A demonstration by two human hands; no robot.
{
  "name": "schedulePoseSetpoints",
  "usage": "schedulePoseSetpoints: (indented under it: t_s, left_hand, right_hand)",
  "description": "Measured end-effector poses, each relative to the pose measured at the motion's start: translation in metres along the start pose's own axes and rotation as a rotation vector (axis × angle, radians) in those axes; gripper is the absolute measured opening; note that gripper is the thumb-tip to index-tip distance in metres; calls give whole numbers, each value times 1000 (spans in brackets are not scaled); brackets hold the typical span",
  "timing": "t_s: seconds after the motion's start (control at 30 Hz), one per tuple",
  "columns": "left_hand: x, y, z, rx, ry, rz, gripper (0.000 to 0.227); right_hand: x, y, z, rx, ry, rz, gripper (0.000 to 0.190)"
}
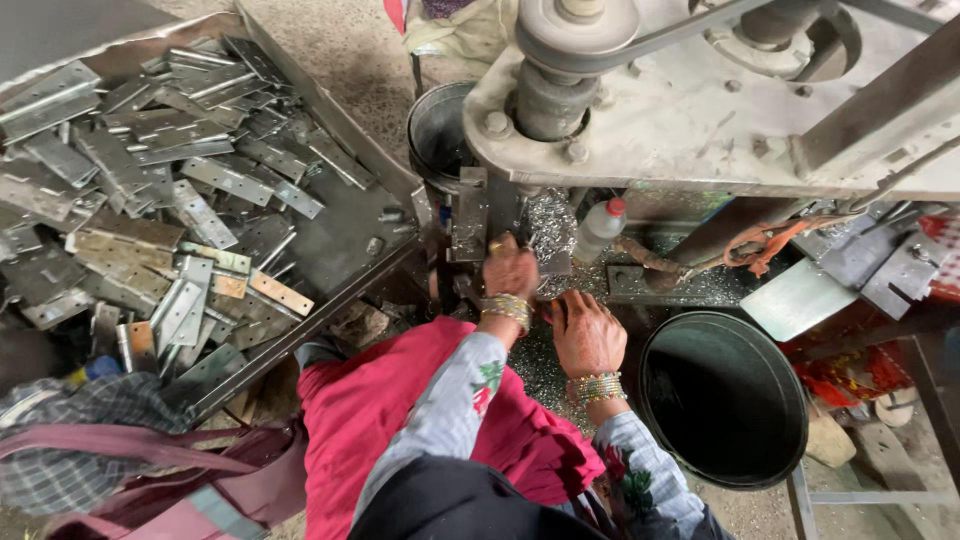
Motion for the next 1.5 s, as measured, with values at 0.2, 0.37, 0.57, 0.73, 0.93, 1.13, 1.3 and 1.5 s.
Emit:
schedulePoseSetpoints:
  t_s: [0.2, 0.37, 0.57, 0.73, 0.93, 1.13, 1.3, 1.5]
  left_hand:
    - [-33, 18, 37, 52, -349, -229, 26]
    - [-21, 16, 44, -57, -449, -433, 39]
    - [-33, -11, 16, 12, -331, -391, 42]
    - [-46, -11, 31, -43, -357, -360, 38]
    - [-22, 15, 19, -135, -331, -422, 42]
    - [-28, 43, 37, -49, -359, -372, 43]
    - [-33, 21, 14, -302, -300, -397, 43]
    - [-18, 5, 4, -102, -421, -548, 39]
  right_hand:
    - [1, -7, 1, 14, -6, 53, 24]
    - [0, -11, -1, -11, 10, 71, 25]
    - [-7, -5, 0, -27, 87, 58, 26]
    - [6, -28, 10, -155, 42, 122, 27]
    - [61, -93, 78, -352, -18, 172, 34]
    - [122, -202, 169, -531, -184, -153, 34]
    - [128, -188, 151, -648, -188, 42, 43]
    - [100, -151, 134, -563, -167, -26, 43]
Point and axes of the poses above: each hand's wrist, its own z-axis away from the middle knuckle, its own y-axis out of the back of the hand, x = y × z, the point moved 8 cm from there along -z, towards the middle knuckle, and after that the axes turned 15 degrees about x, right-handed, at the moved point
